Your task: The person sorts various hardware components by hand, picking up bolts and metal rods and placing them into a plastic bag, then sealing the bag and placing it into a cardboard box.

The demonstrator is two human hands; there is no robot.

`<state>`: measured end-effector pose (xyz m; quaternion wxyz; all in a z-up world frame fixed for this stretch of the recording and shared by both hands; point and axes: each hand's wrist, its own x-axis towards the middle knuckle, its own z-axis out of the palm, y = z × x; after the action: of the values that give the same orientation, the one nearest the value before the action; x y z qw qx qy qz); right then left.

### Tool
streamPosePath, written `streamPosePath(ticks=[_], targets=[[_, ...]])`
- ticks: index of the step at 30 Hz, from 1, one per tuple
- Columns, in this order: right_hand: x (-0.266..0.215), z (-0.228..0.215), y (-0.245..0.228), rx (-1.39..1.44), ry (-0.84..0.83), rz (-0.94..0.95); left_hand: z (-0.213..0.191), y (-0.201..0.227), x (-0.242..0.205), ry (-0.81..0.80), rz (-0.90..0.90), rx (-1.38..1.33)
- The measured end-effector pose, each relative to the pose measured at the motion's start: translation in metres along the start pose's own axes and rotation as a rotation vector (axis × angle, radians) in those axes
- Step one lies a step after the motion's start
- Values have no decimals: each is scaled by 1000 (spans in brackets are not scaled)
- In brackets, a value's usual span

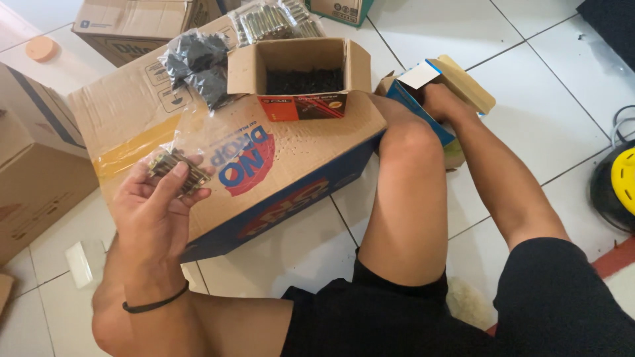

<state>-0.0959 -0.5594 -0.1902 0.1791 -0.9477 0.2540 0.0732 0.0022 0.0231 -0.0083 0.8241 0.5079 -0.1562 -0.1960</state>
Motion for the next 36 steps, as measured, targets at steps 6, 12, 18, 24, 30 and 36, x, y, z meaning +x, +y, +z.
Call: streamPosePath(ticks=[6,12,18,24,30,36], targets=[[-27,-55,-29,28,-141,102,6,5,-4,28,13,-20],[-28,-80,-25,-105,-150,62,11,7,-4,42,30,-42],[-29,-122,-24,-161,54,-83,12,7,-3,38,51,-39],[-63,-187,-141,330,381,-679,14,6,1,46,69,4],[-136,-200,-288,654,204,-938,6,-1,5,30,125,-20],[-177,-169,-366,1057,-123,-805,3,2,4,45,101,0]])
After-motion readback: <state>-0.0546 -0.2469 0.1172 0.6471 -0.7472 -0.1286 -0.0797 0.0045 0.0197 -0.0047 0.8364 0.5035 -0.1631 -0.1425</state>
